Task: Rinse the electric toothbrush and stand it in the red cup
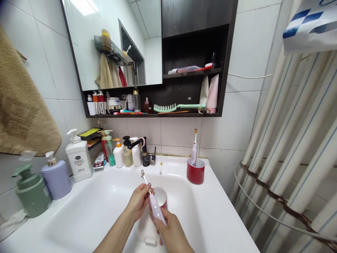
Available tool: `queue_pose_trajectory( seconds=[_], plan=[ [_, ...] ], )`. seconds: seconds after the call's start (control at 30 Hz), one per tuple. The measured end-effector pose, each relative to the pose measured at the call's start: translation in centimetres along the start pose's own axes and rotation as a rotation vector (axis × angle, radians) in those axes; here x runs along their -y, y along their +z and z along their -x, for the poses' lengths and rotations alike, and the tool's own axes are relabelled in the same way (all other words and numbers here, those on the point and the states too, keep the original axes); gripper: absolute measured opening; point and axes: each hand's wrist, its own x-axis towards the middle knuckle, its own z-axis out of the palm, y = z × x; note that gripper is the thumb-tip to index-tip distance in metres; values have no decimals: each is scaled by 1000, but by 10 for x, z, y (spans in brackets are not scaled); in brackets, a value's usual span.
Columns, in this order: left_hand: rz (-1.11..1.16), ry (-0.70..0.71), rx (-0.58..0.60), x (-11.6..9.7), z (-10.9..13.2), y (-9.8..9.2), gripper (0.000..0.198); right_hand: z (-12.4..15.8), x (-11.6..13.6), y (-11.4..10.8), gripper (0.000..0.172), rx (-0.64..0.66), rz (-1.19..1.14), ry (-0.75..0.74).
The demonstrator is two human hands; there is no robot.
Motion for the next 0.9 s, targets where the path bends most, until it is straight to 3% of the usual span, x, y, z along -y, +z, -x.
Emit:
queue_pose_trajectory(
  seconds=[0.23, 0.53, 0.9],
  plan=[
    [18, -26, 19, 1, 1, 1, 22, 0, -1, 1, 30, 53, -56, 87],
    [33, -51, 84, 5, 6, 7, 18, 0, 0, -1, 24, 10, -28, 31],
    [61, -14, -24, 2, 8, 9, 19, 2, -1, 0, 29, 111, -64, 106]
  ],
)
